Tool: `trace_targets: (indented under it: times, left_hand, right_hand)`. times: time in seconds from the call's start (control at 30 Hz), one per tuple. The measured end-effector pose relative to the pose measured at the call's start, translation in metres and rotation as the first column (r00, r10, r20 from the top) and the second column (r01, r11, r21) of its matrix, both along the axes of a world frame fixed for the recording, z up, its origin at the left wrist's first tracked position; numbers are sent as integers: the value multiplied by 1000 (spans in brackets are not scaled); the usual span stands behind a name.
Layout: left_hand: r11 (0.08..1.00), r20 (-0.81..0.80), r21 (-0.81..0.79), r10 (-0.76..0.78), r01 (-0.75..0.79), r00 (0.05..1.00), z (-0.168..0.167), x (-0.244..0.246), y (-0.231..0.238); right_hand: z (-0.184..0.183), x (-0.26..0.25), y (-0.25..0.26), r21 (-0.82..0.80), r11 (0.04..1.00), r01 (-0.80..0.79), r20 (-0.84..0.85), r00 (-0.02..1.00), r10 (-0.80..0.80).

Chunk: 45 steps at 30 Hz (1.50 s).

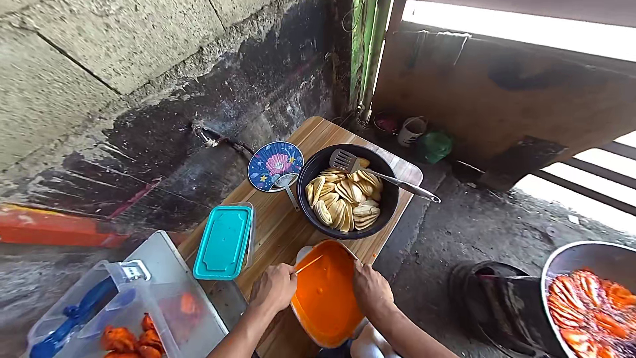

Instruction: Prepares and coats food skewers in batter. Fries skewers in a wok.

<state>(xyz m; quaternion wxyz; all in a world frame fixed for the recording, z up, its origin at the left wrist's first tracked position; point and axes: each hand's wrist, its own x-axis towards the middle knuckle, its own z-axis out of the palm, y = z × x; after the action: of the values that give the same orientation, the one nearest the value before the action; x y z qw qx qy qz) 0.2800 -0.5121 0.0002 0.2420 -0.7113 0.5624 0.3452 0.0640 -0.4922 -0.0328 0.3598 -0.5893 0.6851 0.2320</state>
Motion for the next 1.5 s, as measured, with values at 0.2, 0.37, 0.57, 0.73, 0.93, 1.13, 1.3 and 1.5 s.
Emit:
trace_targets:
  times: [0.2,0.37,0.57,0.73,0.93,1.13,1.3,1.5]
  left_hand:
    - [999,30,35,-37,36,999,3,-5,-10]
    - [997,41,54,-59,57,997,-1,-9,-16]
    - [994,54,73,-89,85,995,-5,-19,-21]
    - [994,19,84,-70,69,997,-18,-16,-14]
    - [998,-87,42,57,-53,995,-35,-10,17]
    - [983,-204,-33,170,-181,964,-50,-13,47]
    - [948,-412,-142,206,-286,887,-71,0,74]
    - [865,-683,-175,238,-470,691,-89,11,103]
  right_hand:
    - [5,-4,-10,27,999,25,48,999,-27]
    - [0,-11,-20,48,999,-6,114,994,0]
    - [-17,-20,-28,61,998,-20,187,982,8]
    - [-19,-24,-24,19,996,-87,191,978,82]
    - [-9,-24,-17,-120,969,-217,190,953,236]
    - [5,-20,-10,-100,967,-235,193,949,251]
    - [10,-34,13,-274,932,-238,170,942,291]
    - [-6,-46,69,-842,510,-177,88,887,452]
